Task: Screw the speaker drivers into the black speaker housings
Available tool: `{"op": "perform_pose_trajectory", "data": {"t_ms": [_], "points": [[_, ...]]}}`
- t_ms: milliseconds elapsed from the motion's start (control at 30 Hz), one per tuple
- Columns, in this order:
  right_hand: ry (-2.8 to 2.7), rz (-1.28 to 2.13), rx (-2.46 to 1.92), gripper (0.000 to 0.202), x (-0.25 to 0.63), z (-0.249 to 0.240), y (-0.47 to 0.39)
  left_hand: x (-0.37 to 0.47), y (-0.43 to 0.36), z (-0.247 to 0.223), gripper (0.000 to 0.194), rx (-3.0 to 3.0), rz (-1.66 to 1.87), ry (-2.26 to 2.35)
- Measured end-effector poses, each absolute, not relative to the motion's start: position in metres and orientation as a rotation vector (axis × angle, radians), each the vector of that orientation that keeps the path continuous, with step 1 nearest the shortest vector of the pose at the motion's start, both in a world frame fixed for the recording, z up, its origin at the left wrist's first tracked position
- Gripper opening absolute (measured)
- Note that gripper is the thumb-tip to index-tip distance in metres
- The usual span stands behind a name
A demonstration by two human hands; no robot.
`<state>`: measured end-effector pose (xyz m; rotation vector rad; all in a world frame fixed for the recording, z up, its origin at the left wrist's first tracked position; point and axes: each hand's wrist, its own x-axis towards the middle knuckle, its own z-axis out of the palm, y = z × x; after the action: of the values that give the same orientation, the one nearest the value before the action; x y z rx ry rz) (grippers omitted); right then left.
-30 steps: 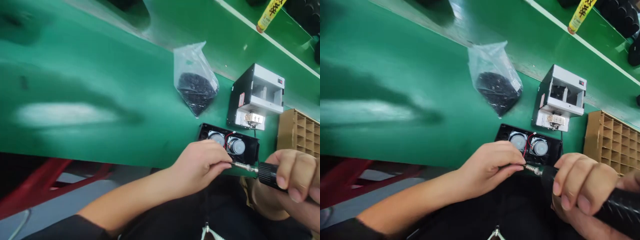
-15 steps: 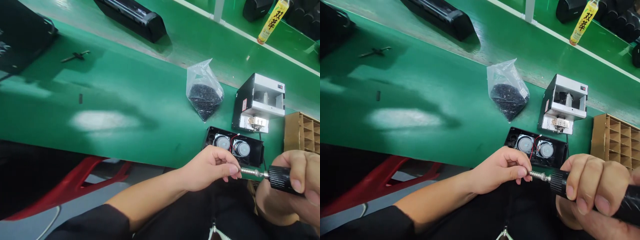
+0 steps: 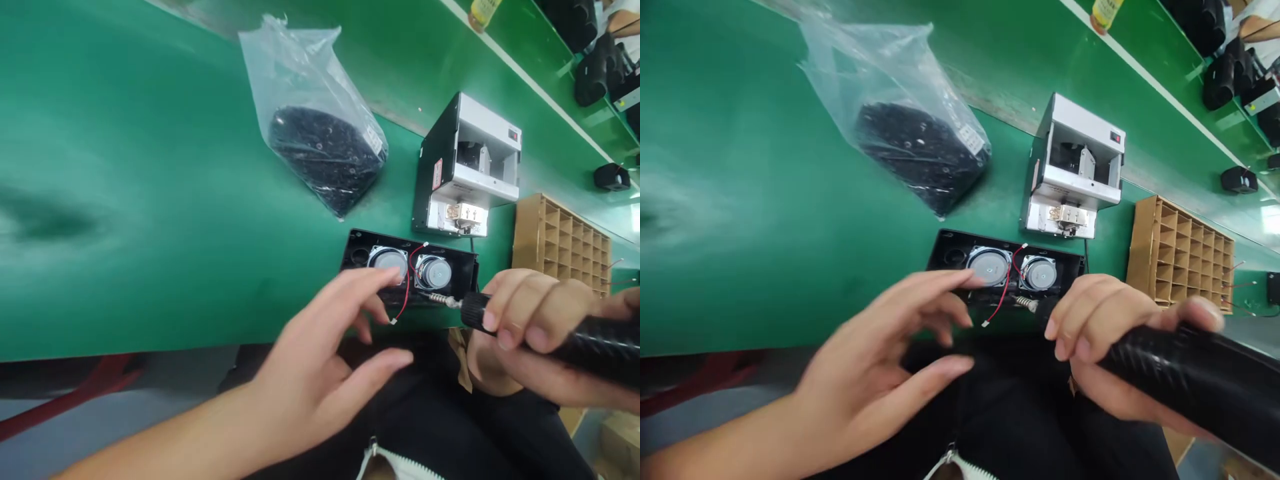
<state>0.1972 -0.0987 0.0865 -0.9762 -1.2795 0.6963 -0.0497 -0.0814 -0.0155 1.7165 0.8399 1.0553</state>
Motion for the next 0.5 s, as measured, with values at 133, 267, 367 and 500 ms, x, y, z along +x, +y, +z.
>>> {"op": "perform_pose_trajectory", "data": {"t_ms": [133,267,367,500], "points": [[-1.305,0.576,-0.651,0.071,0.198,0.047,-0.066,-0.061,-0.067,-0.021,0.049,2.385,1.095,0.967],[-1.339,0.570,-0.626,0.083,0.193,0.029,-0.057,-0.054,-0.055,-0.043,0.034,2.469,0.991,0.881],[-1.317,0.551,-0.694,0.080,0.190,0.028,-0.062,-0.048,-0.054,-0.056,0.034,2.471,1.106,0.879],[-1.281,0.551,-0.756,0.072,0.187,0.027,-0.064,-0.049,-0.056,-0.051,0.032,2.461,1.051,0.880]]}}
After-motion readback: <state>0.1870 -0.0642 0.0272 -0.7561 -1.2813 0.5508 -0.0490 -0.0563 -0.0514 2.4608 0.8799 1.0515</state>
